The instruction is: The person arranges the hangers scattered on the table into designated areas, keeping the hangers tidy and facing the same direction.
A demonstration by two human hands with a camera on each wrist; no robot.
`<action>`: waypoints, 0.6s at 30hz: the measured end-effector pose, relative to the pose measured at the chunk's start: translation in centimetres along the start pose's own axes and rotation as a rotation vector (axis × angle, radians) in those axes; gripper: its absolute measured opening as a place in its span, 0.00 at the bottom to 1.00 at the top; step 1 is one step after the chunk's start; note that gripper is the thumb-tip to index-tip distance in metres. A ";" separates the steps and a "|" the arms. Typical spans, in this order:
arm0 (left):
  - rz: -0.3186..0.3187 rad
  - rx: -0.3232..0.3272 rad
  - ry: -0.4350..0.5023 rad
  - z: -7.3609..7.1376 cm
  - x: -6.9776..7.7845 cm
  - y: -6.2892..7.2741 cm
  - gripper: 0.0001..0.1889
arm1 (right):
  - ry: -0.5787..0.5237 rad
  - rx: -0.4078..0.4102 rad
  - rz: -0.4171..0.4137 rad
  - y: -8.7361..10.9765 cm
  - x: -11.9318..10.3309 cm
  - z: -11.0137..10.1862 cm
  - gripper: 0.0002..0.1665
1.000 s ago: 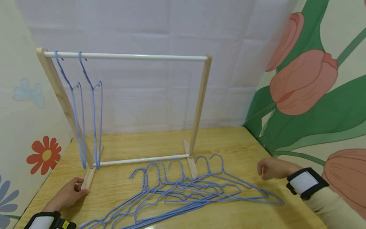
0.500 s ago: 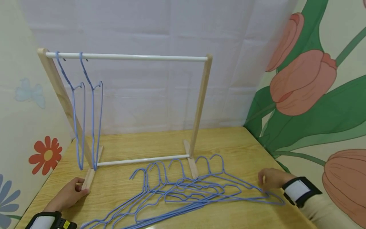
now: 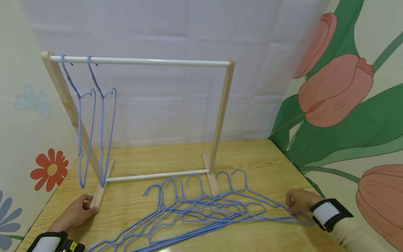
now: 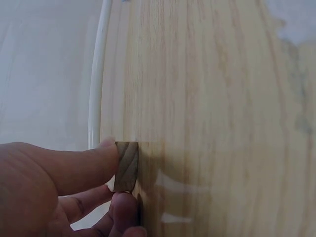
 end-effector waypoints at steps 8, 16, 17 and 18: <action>-0.004 -0.002 -0.008 0.0 -0.1 -0.1 0.30 | -0.077 -0.041 -0.095 0.0 -0.1 0.4 0.16; -0.003 0.005 -0.009 0.0 -0.1 -0.1 0.29 | -0.079 -0.036 -0.136 0.1 0.1 0.6 0.16; -0.001 0.005 -0.010 0.0 -0.1 -0.2 0.29 | -0.077 -0.035 -0.141 0.1 0.0 0.6 0.15; 0.001 0.005 -0.009 0.0 -0.1 -0.2 0.30 | -0.073 -0.037 -0.140 0.1 0.0 0.5 0.15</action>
Point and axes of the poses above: each hand's wrist, its own y-axis away from the middle knuckle, its own z-axis out of the palm, x = y × z, the point moved 6 cm from there along -y, towards the middle knuckle, and after that the axes turned 14 degrees about -z, right-handed, at the moved point
